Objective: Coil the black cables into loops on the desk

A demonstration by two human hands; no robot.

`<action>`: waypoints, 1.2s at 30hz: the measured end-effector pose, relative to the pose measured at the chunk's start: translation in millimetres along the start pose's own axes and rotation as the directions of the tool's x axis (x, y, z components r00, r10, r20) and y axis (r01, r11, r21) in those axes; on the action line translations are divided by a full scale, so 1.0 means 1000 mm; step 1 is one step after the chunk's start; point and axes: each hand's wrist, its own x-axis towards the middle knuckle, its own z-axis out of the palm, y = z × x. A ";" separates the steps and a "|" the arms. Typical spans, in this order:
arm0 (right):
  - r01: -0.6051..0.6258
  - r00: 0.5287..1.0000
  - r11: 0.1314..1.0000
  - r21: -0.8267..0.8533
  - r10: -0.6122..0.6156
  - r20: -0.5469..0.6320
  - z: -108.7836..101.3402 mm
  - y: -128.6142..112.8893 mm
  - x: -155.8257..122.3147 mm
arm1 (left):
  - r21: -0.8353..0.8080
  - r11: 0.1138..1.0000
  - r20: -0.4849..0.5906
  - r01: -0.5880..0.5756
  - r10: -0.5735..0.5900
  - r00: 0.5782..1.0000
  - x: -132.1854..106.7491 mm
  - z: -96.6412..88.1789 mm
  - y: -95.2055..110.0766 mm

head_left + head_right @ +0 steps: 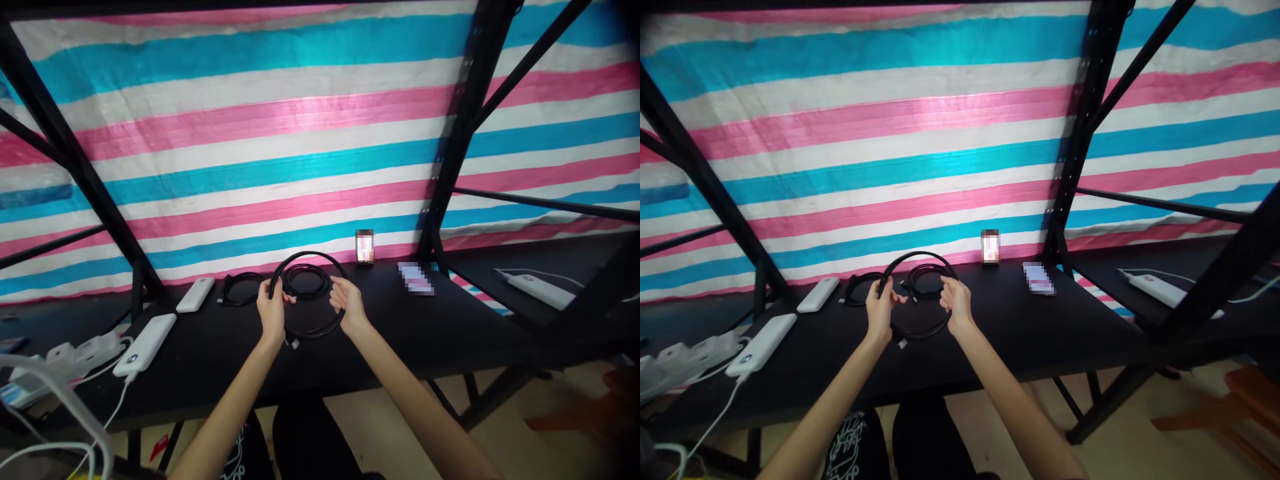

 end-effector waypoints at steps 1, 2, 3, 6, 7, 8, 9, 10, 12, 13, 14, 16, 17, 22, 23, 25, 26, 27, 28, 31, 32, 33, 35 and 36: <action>-0.046 0.999 0.999 0.009 0.046 -0.019 -0.003 0.006 0.009 | -0.020 0.999 -0.042 0.032 -0.033 0.999 0.006 0.001 -0.010; -0.090 0.995 0.996 0.023 0.091 -0.044 -0.006 0.013 0.017 | -0.035 0.997 -0.080 0.067 -0.069 0.994 0.013 0.002 -0.020; -0.132 0.989 0.990 0.041 0.134 -0.067 -0.009 0.020 0.026 | -0.044 0.994 -0.115 0.102 -0.107 0.988 0.020 0.002 -0.030; -0.214 0.972 0.975 0.066 0.219 -0.087 -0.015 0.042 0.051 | -0.053 0.978 -0.211 0.200 -0.207 0.955 0.045 0.007 -0.056; -0.224 0.969 0.972 0.065 0.229 -0.087 -0.016 0.049 0.059 | -0.050 0.974 -0.239 0.223 -0.228 0.944 0.054 0.010 -0.063; -0.223 0.968 0.972 0.072 0.230 -0.105 -0.016 0.055 0.066 | -0.045 0.970 -0.263 0.237 -0.241 0.934 0.062 0.015 -0.070; -0.210 0.966 0.974 0.085 0.220 -0.138 -0.015 0.060 0.075 | -0.034 0.969 -0.283 0.245 -0.245 0.927 0.071 0.020 -0.076; -0.188 0.962 0.977 0.101 0.204 -0.179 -0.013 0.064 0.083 | -0.018 0.969 -0.298 0.247 -0.241 0.924 0.079 0.026 -0.082; -0.132 0.952 0.982 0.131 0.163 -0.260 -0.007 0.070 0.103 | 0.036 0.971 -0.311 0.238 -0.216 0.926 0.093 0.039 -0.091; -0.108 0.946 0.984 0.140 0.145 -0.288 -0.003 0.072 0.113 | 0.074 0.971 -0.309 0.229 -0.196 0.931 0.100 0.045 -0.095; -0.092 0.943 0.986 0.142 0.132 -0.305 0.001 0.073 0.124 | 0.118 0.969 -0.301 0.215 -0.171 0.938 0.107 0.050 -0.098; -0.076 0.944 0.989 0.124 0.112 -0.312 0.005 0.075 0.145 | 0.227 0.958 -0.264 0.173 -0.110 0.958 0.119 0.053 -0.103; -0.074 0.945 0.992 0.106 0.104 -0.311 0.004 0.077 0.154 | 0.291 0.946 -0.239 0.146 -0.076 0.968 0.125 0.052 -0.104; -0.115 0.959 0.989 -0.098 0.085 -0.269 -0.022 0.091 0.183 | 0.640 0.766 -0.132 0.058 0.036 0.991 0.144 0.029 -0.113; -0.108 0.962 0.982 -0.152 0.065 -0.265 -0.030 0.094 0.186 | 0.701 0.711 -0.125 0.053 0.049 0.991 0.146 0.025 -0.117; -0.076 0.965 0.964 -0.255 0.006 -0.263 -0.043 0.099 0.191 | 0.797 0.602 -0.112 0.048 0.070 0.991 0.147 0.019 -0.129; -0.059 0.965 0.954 -0.294 -0.021 -0.263 -0.048 0.102 0.193 | 0.832 0.553 -0.103 0.044 0.076 0.992 0.147 0.018 -0.135; -0.033 0.965 0.941 -0.337 -0.058 -0.257 -0.052 0.105 0.194 | 0.861 0.508 -0.092 0.039 0.080 0.993 0.146 0.017 -0.140; 0.005 0.965 0.919 -0.395 -0.108 -0.240 -0.055 0.107 0.195 | 0.883 0.468 -0.080 0.032 0.083 0.993 0.146 0.017 -0.145; 0.168 0.947 0.769 -0.617 -0.300 -0.117 -0.058 0.114 0.195 | 0.925 0.380 -0.022 -0.020 0.106 0.994 0.144 0.019 -0.151; 0.210 0.936 0.702 -0.681 -0.346 -0.068 -0.058 0.116 0.196 | 0.933 0.357 0.004 -0.048 0.123 0.992 0.142 0.020 -0.149; 0.230 0.927 0.640 -0.733 -0.372 -0.034 -0.057 0.118 0.196 | 0.939 0.335 0.035 -0.082 0.143 0.989 0.140 0.021 -0.147; 0.205 0.925 0.543 -0.814 -0.379 -0.020 -0.057 0.122 0.197 | 0.944 0.285 0.115 -0.165 0.185 0.976 0.135 0.019 -0.139; 0.182 0.927 0.496 -0.849 -0.374 -0.019 -0.057 0.123 0.197 | 0.943 0.257 0.165 -0.214 0.200 0.966 0.133 0.017 -0.135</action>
